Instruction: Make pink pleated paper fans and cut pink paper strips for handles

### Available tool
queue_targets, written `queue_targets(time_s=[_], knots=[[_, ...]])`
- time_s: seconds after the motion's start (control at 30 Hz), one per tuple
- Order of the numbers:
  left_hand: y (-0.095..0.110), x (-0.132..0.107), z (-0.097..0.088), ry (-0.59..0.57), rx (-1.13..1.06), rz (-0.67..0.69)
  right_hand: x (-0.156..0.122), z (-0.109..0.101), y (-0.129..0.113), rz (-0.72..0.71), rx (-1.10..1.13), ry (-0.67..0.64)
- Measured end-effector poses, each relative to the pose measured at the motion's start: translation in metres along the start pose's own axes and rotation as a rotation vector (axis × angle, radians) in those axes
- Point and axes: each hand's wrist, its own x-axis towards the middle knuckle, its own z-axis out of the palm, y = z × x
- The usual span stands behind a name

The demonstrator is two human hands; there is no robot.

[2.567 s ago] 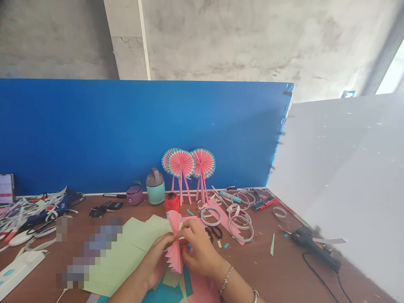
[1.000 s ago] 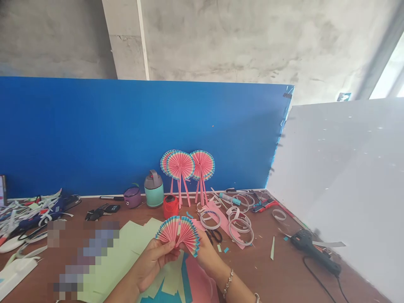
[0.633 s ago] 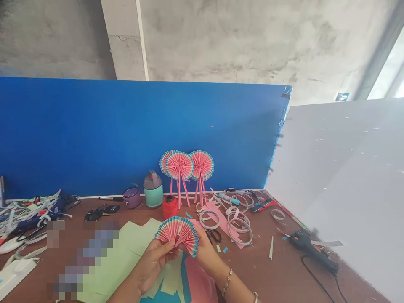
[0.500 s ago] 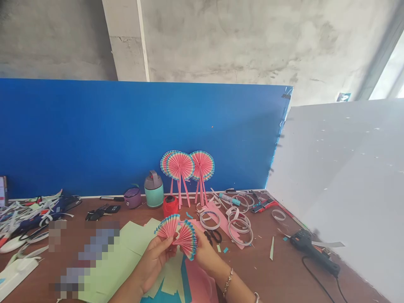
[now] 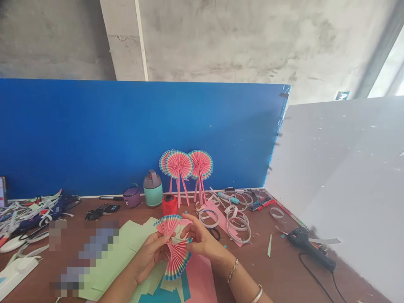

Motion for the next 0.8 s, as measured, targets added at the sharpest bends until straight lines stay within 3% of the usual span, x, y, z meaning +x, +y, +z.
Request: queue_targets(time_s=[0.23, 0.63, 0.8], knots=[[0.000, 0.002, -0.003, -0.048, 0.022, 0.000, -0.001, 0.007, -0.003, -0.083, -0.299, 0.106], [0.002, 0.000, 0.001, -0.018, 0.060, 0.013, -0.002, 0.015, -0.002, -0.051, -0.523, 0.047], [0.000, 0.002, 0.004, 0.002, 0.072, 0.074, -0.002, 0.016, 0.002, -0.095, -0.683, 0.092]])
